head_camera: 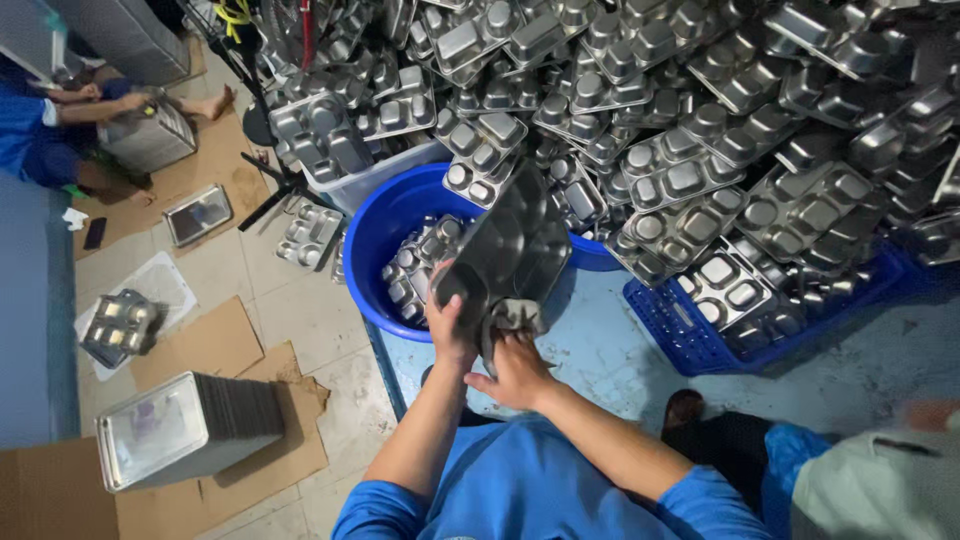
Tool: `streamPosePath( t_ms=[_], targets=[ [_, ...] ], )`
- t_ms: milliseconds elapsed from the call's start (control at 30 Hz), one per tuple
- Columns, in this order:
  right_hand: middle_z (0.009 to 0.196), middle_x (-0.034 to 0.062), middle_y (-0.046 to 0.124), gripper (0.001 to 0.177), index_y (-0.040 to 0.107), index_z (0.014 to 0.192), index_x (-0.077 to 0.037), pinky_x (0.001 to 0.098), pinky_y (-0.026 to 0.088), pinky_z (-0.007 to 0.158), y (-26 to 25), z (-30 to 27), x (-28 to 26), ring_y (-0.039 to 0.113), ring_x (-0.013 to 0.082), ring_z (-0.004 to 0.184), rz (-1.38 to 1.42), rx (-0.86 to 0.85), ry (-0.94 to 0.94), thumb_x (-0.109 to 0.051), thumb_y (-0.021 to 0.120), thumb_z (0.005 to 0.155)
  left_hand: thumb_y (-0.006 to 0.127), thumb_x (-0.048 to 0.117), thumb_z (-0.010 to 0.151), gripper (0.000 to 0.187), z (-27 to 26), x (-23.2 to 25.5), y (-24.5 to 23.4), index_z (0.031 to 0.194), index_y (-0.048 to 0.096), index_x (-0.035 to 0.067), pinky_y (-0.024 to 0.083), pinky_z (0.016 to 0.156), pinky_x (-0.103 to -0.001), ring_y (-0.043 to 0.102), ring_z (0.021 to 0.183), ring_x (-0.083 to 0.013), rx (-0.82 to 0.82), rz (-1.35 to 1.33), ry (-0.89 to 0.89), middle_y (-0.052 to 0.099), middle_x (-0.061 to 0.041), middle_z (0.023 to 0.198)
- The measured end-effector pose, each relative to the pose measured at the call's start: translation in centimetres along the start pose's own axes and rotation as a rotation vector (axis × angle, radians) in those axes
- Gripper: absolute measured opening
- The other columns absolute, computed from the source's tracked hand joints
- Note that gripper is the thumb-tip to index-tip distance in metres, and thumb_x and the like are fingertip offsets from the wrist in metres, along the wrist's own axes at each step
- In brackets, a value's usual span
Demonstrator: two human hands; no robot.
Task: The person repeatedly picks up stainless steel compartmentalized trays from a blue bin, wipes them with a cloth, and places them onto a stack on a nearby table. The process is continuous and repetitive throughout the clip.
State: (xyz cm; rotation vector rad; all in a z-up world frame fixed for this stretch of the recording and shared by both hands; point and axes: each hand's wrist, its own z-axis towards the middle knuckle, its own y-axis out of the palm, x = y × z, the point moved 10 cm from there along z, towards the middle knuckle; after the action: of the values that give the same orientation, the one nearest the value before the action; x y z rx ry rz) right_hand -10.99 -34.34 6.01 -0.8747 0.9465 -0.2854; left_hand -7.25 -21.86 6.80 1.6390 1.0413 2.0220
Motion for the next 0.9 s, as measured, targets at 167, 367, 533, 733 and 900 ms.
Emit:
streamPosePath(
  t_ms=[167,367,533,733,900],
  targets=[
    [0.115,0.0198,0.067,0.066,0.059,0.126,0.003,0.0452,0.052,0.092,3.3,-1.0,3.7,0.064,0.0294,0.104,0.757,-0.261,0.188,-0.041,0.080,0.081,0.083,0.039,0.076,0.083,-0.9,-0.1,0.6,0.142,0.050,0.000,0.053,0.101,-0.039,0.064,0.116,-0.0248,0.000,0.099,0.042,0.063,-0.014,0.126],
    [0.119,0.0138,0.070,0.050,0.058,0.134,0.000,0.0381,0.058,0.091,2.6,-2.0,7.3,0.071,0.0236,0.104,1.886,-0.028,0.429,-0.033,0.062,0.096,0.082,0.048,0.075,0.085,-4.0,3.1,6.7,0.141,0.052,0.004,0.050,0.108,-0.046,0.063,0.125,-0.0372,-0.329,1.080,0.572,0.063,-0.019,0.134],
    [0.122,0.0122,0.066,0.045,0.056,0.138,0.000,0.0404,0.055,0.094,0.1,-0.7,6.3,0.067,0.0235,0.108,1.637,0.108,0.442,-0.012,0.067,0.095,0.071,0.051,0.073,0.094,-4.8,3.4,8.5,0.149,0.048,0.001,0.036,0.116,-0.050,0.052,0.131,-0.0436,-0.669,1.218,0.588,0.055,-0.024,0.139],
    [0.120,0.0122,0.069,0.048,0.055,0.134,-0.003,0.0438,0.058,0.096,1.0,-1.0,8.3,0.071,0.0257,0.108,1.894,0.243,0.491,-0.012,0.064,0.088,0.065,0.053,0.097,0.079,-0.1,6.0,-5.2,0.146,0.048,-0.007,0.036,0.114,-0.049,0.048,0.133,-0.0426,0.307,1.316,0.487,0.053,-0.025,0.143],
    [0.119,0.0092,0.069,0.048,0.056,0.138,-0.004,0.0408,0.057,0.093,4.0,-1.7,12.0,0.069,0.0217,0.106,1.688,0.223,0.507,-0.015,0.068,0.093,0.060,0.041,0.096,0.053,0.6,-6.2,-15.2,0.131,0.062,0.000,0.052,0.097,-0.045,0.068,0.112,-0.0313,0.265,-0.289,-0.675,0.072,-0.016,0.122]
  ],
)
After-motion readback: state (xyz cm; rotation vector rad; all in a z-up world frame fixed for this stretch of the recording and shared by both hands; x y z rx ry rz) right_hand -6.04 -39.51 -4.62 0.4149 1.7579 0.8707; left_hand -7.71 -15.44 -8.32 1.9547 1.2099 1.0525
